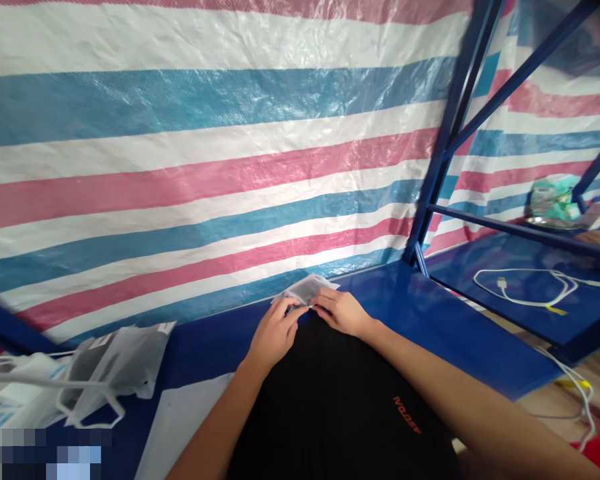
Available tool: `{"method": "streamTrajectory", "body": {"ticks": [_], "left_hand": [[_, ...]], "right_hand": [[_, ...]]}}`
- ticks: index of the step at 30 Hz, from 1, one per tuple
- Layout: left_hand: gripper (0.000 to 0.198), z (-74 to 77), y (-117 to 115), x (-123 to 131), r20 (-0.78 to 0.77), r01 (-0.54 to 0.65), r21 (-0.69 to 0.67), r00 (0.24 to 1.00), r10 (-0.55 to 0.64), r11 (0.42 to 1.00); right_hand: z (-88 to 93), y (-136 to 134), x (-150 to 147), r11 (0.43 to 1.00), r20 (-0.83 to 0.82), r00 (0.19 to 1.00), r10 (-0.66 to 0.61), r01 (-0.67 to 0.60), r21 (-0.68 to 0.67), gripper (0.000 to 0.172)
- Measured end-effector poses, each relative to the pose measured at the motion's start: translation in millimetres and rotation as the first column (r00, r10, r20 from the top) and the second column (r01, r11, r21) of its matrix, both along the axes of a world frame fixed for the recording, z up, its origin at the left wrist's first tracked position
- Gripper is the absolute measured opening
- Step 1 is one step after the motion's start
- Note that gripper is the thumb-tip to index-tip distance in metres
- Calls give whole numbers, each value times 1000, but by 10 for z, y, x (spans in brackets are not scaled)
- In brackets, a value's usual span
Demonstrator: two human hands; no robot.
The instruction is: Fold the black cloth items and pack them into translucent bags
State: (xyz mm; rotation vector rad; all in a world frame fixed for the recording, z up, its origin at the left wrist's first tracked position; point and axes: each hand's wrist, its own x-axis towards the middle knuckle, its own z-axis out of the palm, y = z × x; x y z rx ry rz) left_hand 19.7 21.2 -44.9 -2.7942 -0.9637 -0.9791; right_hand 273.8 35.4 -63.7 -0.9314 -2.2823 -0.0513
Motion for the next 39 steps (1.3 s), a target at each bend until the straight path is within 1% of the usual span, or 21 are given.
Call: {"method": "streamTrajectory", "body": {"ticks": [7,11,18,25,31,39], "left_hand": [[57,-6,9,-18,-38,1,56,999,1,998],[49,-16,20,-23,-44,29,91,999,-25,995],[41,-54,35,-24,-13,22,51,1000,-22,998],[37,-58,3,-18,39,1,31,999,-2,1000],[34,-67,2,-4,17,-20,-6,1000,20,1000],[24,-100,32,21,19,-41,-38,999,41,998]], "right_hand": [[-3,-13,-45,999,26,1000,-2,1,33,18],[-10,-11,-51,999,16,1000,-12,12,38,17],[-16,-14,-64,998,22,1000,4,-5,58,16],[-13,-22,-55,1000,-4,1000,8,-8,16,15],[-9,-31,-61,1000,4,1000,24,-24,2,16],[-29,-15,-58,1000,-1,1000,9,-9,2,16]]}}
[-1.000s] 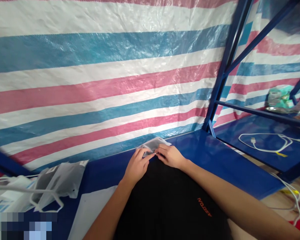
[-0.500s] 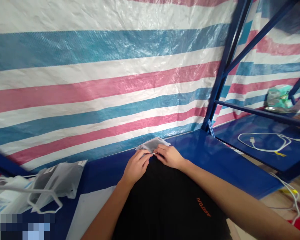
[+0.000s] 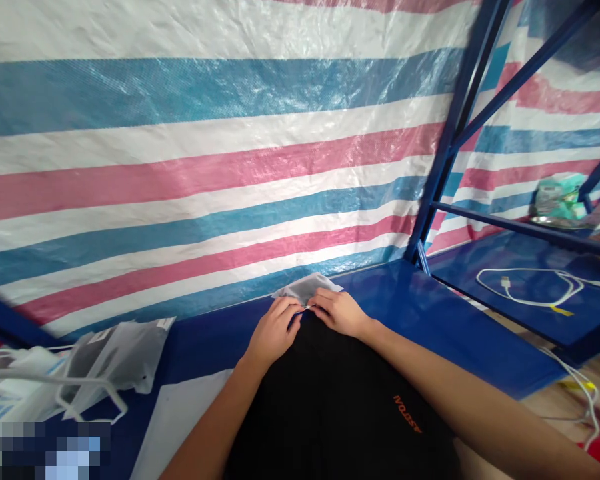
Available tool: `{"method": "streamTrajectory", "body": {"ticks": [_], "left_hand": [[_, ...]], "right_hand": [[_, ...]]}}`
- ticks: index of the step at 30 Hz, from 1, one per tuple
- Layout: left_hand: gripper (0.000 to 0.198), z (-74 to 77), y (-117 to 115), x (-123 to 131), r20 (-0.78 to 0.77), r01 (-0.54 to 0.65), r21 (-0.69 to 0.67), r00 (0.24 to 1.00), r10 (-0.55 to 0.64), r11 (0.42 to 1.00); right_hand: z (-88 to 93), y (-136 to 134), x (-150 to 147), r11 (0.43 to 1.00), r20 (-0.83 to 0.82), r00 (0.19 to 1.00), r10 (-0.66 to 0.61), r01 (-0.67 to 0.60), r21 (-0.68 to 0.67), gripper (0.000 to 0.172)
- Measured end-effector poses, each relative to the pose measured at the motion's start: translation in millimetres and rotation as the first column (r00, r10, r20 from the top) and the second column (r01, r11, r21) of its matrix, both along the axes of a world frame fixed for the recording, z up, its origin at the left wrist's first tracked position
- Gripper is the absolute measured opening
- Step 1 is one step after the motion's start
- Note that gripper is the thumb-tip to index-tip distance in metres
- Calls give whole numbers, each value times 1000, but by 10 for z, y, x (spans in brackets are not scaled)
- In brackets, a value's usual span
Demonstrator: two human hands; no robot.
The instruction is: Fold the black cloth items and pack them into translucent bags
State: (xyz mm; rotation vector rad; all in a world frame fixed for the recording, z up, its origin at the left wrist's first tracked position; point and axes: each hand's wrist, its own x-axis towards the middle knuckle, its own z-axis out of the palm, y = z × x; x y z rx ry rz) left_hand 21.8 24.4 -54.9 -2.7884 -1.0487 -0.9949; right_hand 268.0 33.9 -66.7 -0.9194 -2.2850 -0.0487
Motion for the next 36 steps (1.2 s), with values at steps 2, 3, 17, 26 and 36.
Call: {"method": "streamTrajectory", "body": {"ticks": [2,3,17,26,36], "left_hand": [[25,-2,2,4,1,4,-6,1000,-4,1000],[26,-2,2,6,-3,11,-8,1000,-11,1000],[28,2,23,10,-34,-103,60,994,105,993],[28,-11,55,-44,182,-244,96,958,224,965],[27,21,26,-47,210,-247,32,949,235,968]], "right_hand": [[-6,11,8,1000,3,1000,-3,3,-5,16],[-9,18,14,1000,4,1000,-7,7,-7,16],[58,19,-4,994,118,990,-83,74,77,22],[117,202,469,971,-50,971,-234,236,36,21],[82,200,461,991,-147,980,-132,134,4,21]]}}
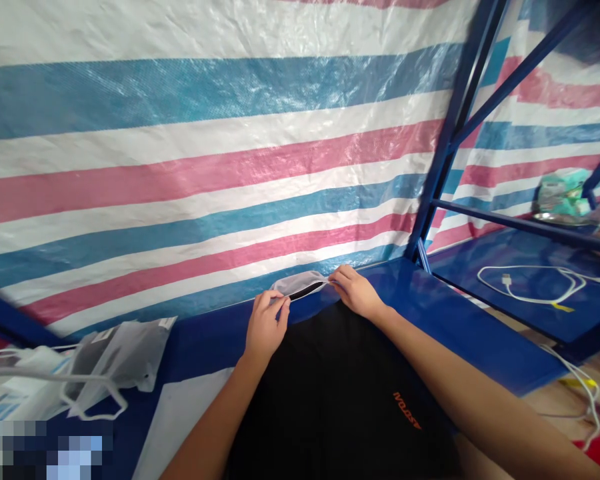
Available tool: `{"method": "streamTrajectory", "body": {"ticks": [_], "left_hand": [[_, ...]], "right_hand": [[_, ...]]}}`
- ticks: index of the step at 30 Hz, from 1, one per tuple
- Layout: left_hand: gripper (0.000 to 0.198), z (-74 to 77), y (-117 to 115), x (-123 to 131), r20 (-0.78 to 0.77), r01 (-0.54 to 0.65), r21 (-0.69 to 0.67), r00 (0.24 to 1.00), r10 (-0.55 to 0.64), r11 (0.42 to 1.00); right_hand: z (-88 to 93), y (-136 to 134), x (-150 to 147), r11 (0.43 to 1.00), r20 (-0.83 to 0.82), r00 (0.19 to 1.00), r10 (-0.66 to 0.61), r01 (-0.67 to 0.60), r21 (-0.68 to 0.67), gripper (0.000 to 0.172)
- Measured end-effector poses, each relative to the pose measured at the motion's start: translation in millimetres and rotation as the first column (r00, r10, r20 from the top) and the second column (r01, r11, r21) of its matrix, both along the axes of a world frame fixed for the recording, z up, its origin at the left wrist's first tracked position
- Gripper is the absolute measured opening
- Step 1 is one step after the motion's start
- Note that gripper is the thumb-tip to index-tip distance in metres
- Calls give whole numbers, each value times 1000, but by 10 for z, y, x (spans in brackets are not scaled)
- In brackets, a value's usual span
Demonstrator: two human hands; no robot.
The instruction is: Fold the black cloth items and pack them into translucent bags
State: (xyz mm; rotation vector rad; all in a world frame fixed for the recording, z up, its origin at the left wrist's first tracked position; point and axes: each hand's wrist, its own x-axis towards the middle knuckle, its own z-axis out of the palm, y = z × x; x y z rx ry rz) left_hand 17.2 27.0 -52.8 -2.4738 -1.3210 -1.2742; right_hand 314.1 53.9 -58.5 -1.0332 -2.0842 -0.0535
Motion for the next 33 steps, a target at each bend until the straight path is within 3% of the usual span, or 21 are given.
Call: {"method": "streamTrajectory", "body": {"ticks": [4,11,14,19,23,25,27,30,32,33], "left_hand": [[28,-38,28,-19,-10,-1,32,1000,2,999],[44,-57,18,11,-38,129,100,991,-126,987],[49,-53,12,25,-27,153,89,988,-152,984],[54,-38,-14,33,-66,190,49,980,-186,981],[50,14,-76,37,-22,203,-5,979,-203,979],[55,26,-83,34,80,150,-41,986,-147,988],[57,18,-64,27,177,114,-92,980,-96,989],[45,3,-21,17,223,150,-168,968,-111,974],[38,13,-16,12,215,201,-222,965,-154,954],[38,26,-22,11,211,217,-247,963,-166,945]], "right_hand": [[21,-55,-69,994,-75,992,103,-104,-16,24],[38,-154,-244,968,-4,968,250,-250,-26,43],[70,-201,-314,959,20,959,283,-282,-11,43],[12,-215,-426,971,-23,971,238,-239,-23,45],[-58,-135,-455,983,-300,947,114,-150,-101,47],[-48,-102,-451,973,-543,839,38,-156,-173,46],[-19,-92,-449,919,-774,632,-29,-288,-269,51],[12,-115,-466,730,-942,317,-109,-618,-292,61],[16,-145,-486,592,-966,216,-139,-764,-256,59],[16,-163,-495,530,-968,204,-150,-810,-252,56]]}}
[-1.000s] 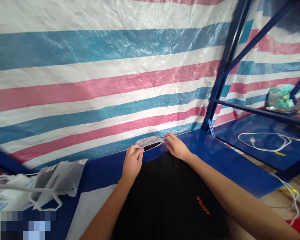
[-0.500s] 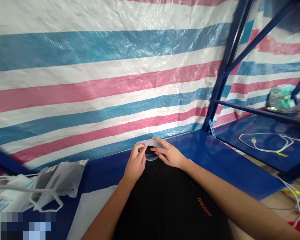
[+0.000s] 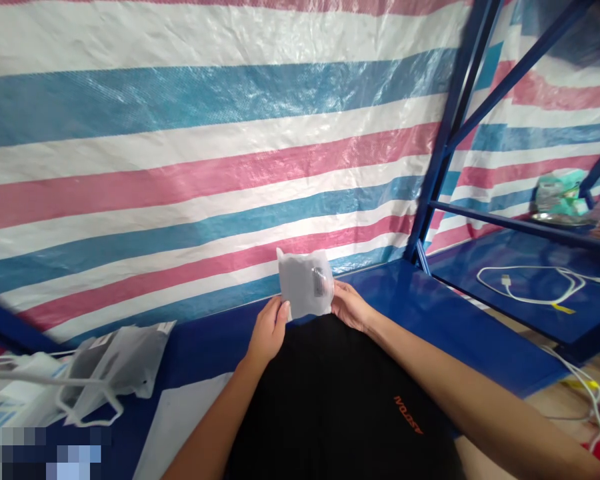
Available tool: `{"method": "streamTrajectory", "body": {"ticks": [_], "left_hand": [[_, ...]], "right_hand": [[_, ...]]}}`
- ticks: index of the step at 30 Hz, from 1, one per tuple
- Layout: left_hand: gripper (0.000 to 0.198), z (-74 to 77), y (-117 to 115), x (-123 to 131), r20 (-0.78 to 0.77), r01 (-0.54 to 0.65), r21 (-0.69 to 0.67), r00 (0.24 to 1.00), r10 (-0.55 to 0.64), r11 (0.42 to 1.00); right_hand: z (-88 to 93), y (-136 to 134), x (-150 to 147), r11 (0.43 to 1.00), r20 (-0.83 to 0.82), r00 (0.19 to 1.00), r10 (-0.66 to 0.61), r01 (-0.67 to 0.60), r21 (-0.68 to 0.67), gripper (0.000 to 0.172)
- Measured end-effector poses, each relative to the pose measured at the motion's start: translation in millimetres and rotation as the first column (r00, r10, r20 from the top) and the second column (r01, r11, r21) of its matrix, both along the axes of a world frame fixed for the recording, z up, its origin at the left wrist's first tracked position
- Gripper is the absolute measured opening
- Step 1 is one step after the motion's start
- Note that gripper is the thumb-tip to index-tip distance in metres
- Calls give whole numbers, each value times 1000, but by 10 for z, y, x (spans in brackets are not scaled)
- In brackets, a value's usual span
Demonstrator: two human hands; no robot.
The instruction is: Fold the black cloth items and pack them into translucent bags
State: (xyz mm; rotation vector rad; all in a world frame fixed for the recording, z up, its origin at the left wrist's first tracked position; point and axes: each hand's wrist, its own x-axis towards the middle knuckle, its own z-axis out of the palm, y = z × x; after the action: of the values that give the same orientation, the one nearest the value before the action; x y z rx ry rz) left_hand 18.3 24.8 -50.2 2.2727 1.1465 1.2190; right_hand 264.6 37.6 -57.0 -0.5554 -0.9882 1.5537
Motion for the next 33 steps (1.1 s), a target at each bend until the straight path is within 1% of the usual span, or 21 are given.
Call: {"method": "streamTrajectory", "body": {"ticks": [2,5,8,10,13,16,18,20,22,23,25,27,28,31,33], "left_hand": [[42,31,-23,-1,1,8,-32,1000,-8,999],[44,60,-41,2,15,16,-36,1000,-15,999],[47,46,-21,10,-12,47,-36,999,-47,998],[48,25,-6,18,-36,34,-22,999,-34,999],[47,-3,2,20,-43,-64,11,997,64,998],[47,-26,19,-18,19,-224,25,974,224,974],[47,-42,47,-68,74,-326,26,943,324,945],[45,-57,82,-126,127,-418,19,902,412,908],[44,-70,111,-175,185,-482,-26,858,478,876],[44,-74,119,-192,209,-498,-62,841,499,865],[45,-78,125,-208,239,-504,-134,819,522,853],[45,-75,116,-201,256,-483,-179,818,514,857],[45,-71,108,-192,262,-467,-179,826,499,866],[44,-54,77,-159,268,-411,-97,866,422,906],[46,-43,55,-142,254,-378,-30,892,373,925]], "right_hand": [[7,-43,-16,995,13,996,91,-90,-44,49],[41,-119,-37,988,78,987,141,-135,-72,45],[60,-176,-65,989,140,981,136,-125,-82,50],[40,-186,-89,992,167,981,100,-85,-98,50],[-19,-156,-123,991,151,987,45,-25,-134,48],[-38,-83,-119,982,42,999,-5,13,-188,44],[-3,-15,-62,974,-85,995,-48,28,-224,40],[57,59,48,966,-211,968,-135,80,-248,33],[113,118,186,953,-277,933,-232,161,-256,29],[132,136,249,951,-279,929,-243,171,-258,28],[142,140,330,957,-267,945,-189,116,-265,28],[115,102,326,963,-254,965,-66,-5,-269,29],[92,71,295,961,-243,970,6,-73,-268,30],[18,-35,143,931,-192,963,192,-240,-274,34],[-15,-90,52,916,-165,954,252,-290,-278,39]]}}
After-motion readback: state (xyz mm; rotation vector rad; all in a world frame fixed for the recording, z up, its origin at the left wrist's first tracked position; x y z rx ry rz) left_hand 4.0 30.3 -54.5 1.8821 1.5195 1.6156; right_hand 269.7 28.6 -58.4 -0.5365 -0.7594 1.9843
